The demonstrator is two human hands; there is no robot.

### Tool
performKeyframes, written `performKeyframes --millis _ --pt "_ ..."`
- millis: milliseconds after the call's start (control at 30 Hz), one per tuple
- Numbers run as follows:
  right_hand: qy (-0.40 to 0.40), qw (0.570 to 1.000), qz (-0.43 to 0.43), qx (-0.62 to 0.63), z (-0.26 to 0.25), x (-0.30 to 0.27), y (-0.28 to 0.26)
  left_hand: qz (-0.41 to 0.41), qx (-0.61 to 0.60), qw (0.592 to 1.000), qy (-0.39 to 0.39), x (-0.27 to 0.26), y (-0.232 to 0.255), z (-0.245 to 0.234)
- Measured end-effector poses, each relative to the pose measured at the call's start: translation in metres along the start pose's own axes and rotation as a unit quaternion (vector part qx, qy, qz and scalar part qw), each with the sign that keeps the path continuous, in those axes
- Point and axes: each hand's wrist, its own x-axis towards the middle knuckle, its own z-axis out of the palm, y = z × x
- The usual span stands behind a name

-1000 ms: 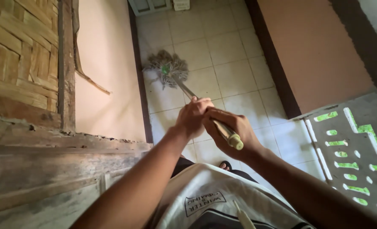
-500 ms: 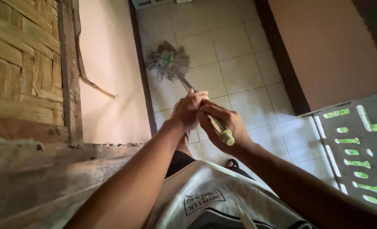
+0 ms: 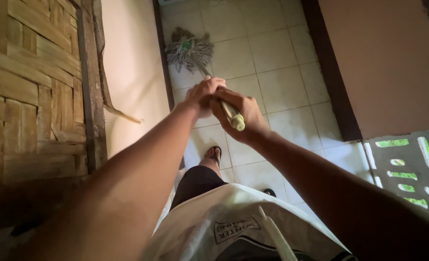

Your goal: The user is mopping a tiled floor in an indoor hallway environment.

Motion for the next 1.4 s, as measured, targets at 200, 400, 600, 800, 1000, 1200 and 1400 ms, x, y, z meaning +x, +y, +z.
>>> performKeyframes --millis 200,400,600,800,1000,1200,1400 --pt "0.010 1.000 0.012 -0.016 -0.008 -0.012 -0.003 0.012 0.009 1.000 0.000 -0.003 0.007 0.011" --pt "0.003 1.000 0.021 0.009 -0.027 -0.072 -0.024 0.061 0.028 0.998 0.006 -0.017 0.004 0.068" --pt "0.005 0.999 0.043 0.003 -0.049 -0.144 -0.044 0.110 -0.030 0.993 0.017 -0.096 0.070 0.086" --pt "-0.002 0.999 0.041 0.002 -0.077 -0.193 -0.068 0.164 -0.046 0.985 0.017 -0.135 0.100 0.105" --pt "-0.048 0.998 -0.014 -0.022 -0.098 -0.210 -0.092 0.220 -0.053 0.974 0.008 -0.145 0.097 0.114" --pt "-0.057 0.998 0.023 0.022 -0.083 -0.195 -0.089 0.170 -0.085 0.980 0.052 -0.155 0.098 0.103" --pt "0.002 0.999 -0.023 0.036 -0.046 -0.165 -0.066 0.222 -0.144 0.955 0.133 -0.140 0.074 0.093"
